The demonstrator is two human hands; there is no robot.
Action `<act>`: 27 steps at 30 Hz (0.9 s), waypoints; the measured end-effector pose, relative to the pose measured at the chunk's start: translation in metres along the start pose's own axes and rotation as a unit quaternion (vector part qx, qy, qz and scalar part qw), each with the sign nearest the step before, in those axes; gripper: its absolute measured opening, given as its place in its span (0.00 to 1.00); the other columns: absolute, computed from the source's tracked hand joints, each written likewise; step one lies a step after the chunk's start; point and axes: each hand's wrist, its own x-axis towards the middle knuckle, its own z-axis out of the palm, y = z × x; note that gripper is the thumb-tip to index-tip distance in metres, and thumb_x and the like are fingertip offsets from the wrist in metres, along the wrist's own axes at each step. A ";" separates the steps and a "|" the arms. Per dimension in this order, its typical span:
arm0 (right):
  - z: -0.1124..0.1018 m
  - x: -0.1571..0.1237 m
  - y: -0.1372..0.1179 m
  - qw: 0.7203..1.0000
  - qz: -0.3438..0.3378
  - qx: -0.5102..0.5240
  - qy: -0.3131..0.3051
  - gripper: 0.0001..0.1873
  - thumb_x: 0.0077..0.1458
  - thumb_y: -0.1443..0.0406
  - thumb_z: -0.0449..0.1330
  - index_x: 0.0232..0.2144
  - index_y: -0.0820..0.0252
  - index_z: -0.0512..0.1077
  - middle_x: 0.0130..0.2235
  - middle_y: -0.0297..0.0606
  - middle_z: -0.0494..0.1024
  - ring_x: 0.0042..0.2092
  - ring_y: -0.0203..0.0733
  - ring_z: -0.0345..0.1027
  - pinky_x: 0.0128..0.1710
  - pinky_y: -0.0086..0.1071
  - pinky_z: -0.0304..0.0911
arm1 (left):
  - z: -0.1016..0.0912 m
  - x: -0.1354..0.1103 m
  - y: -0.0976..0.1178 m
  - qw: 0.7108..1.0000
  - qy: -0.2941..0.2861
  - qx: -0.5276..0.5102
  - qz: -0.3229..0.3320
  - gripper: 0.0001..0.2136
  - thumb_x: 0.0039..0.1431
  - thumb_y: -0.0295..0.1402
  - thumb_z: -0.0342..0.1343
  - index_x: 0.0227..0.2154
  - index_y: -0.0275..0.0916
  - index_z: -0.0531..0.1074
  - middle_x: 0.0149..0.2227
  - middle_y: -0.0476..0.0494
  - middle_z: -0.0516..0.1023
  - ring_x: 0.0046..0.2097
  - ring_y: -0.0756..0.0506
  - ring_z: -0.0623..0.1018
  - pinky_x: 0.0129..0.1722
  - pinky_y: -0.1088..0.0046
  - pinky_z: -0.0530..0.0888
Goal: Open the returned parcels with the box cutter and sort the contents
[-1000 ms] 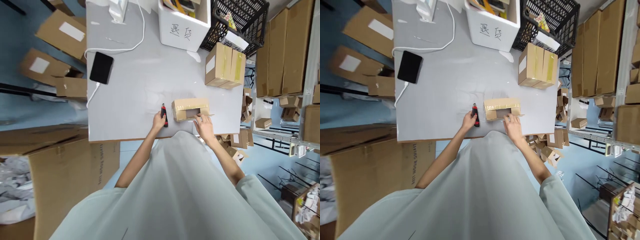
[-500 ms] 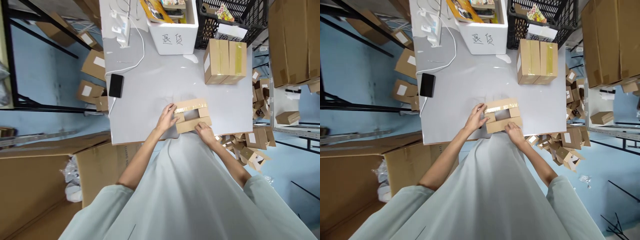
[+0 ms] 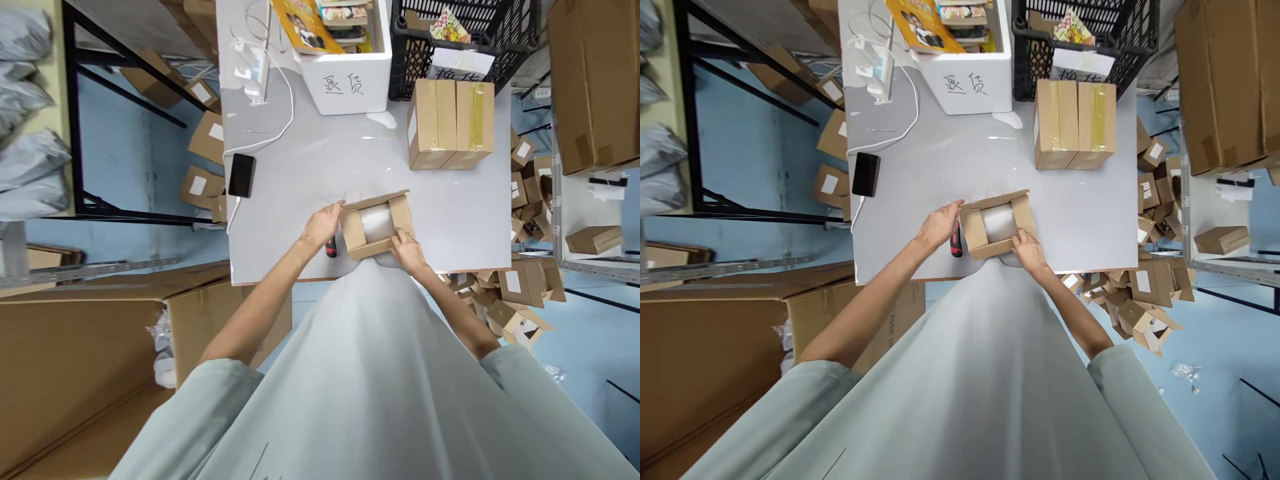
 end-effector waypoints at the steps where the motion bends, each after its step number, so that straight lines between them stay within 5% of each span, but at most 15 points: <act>1: 0.000 -0.001 0.001 1.000 -0.002 0.000 0.002 0.22 0.72 0.66 0.63 0.65 0.65 0.75 0.71 0.60 0.71 0.66 0.58 0.73 0.65 0.48 0.74 | -0.004 0.005 -0.002 1.000 0.009 -0.011 -0.011 0.26 0.80 0.38 0.40 0.73 0.34 0.67 0.59 0.25 0.83 0.60 0.30 0.84 0.63 0.49 0.76; 4: -0.003 -0.002 0.001 1.000 0.009 0.016 0.020 0.23 0.76 0.58 0.60 0.66 0.62 0.76 0.72 0.57 0.69 0.61 0.56 0.76 0.59 0.46 0.77 | -0.010 0.021 -0.003 0.993 0.066 -0.074 -0.057 0.28 0.79 0.42 0.47 0.76 0.38 0.62 0.55 0.30 0.84 0.57 0.32 0.85 0.62 0.51 0.77; 8: -0.018 0.011 0.001 0.994 0.075 0.033 0.069 0.22 0.80 0.57 0.51 0.63 0.59 0.77 0.69 0.55 0.71 0.60 0.56 0.75 0.54 0.44 0.78 | 0.000 0.023 0.024 0.980 0.171 -0.065 -0.080 0.28 0.77 0.41 0.52 0.75 0.42 0.65 0.78 0.29 0.61 0.78 0.29 0.64 0.76 0.42 0.63; 11: -0.025 0.033 0.001 0.985 0.121 0.024 0.120 0.19 0.75 0.60 0.59 0.61 0.63 0.75 0.68 0.60 0.70 0.64 0.61 0.69 0.60 0.50 0.74 | 0.019 0.007 0.060 0.987 0.155 -0.021 -0.042 0.26 0.75 0.40 0.55 0.74 0.49 0.68 0.84 0.40 0.47 0.84 0.28 0.42 0.80 0.33 0.43; 16: -0.023 0.053 -0.005 0.976 0.167 0.033 0.132 0.29 0.66 0.64 0.65 0.65 0.70 0.69 0.67 0.68 0.70 0.61 0.65 0.71 0.57 0.54 0.76 | 0.056 -0.019 0.094 0.987 0.123 -0.001 -0.103 0.51 0.61 0.38 0.71 0.81 0.39 0.49 0.84 0.25 0.30 0.83 0.19 0.30 0.75 0.20 0.38; 19: -0.023 0.043 -0.002 0.972 0.156 0.085 0.152 0.31 0.68 0.63 0.58 0.69 0.69 0.65 0.69 0.66 0.70 0.59 0.64 0.76 0.55 0.52 0.78 | 0.060 -0.027 0.086 0.984 0.127 -0.046 -0.115 0.52 0.61 0.34 0.67 0.82 0.40 0.45 0.84 0.27 0.28 0.83 0.21 0.36 0.78 0.26 0.47; 23: -0.023 0.022 0.023 0.956 0.164 0.174 0.170 0.31 0.74 0.64 0.44 0.73 0.67 0.63 0.64 0.61 0.78 0.58 0.62 0.80 0.58 0.53 0.76 | 0.036 -0.047 0.058 0.982 0.138 -0.094 -0.094 0.45 0.68 0.31 0.56 0.83 0.46 0.41 0.85 0.38 0.33 0.83 0.30 0.50 0.79 0.44 0.62; 27: -0.019 0.007 0.051 0.942 0.212 0.171 0.194 0.34 0.76 0.62 0.44 0.78 0.68 0.57 0.69 0.65 0.73 0.69 0.63 0.72 0.65 0.56 0.72 | 0.014 -0.073 0.039 0.984 0.161 -0.023 -0.072 0.40 0.68 0.28 0.56 0.81 0.48 0.53 0.85 0.40 0.40 0.84 0.28 0.42 0.81 0.32 0.49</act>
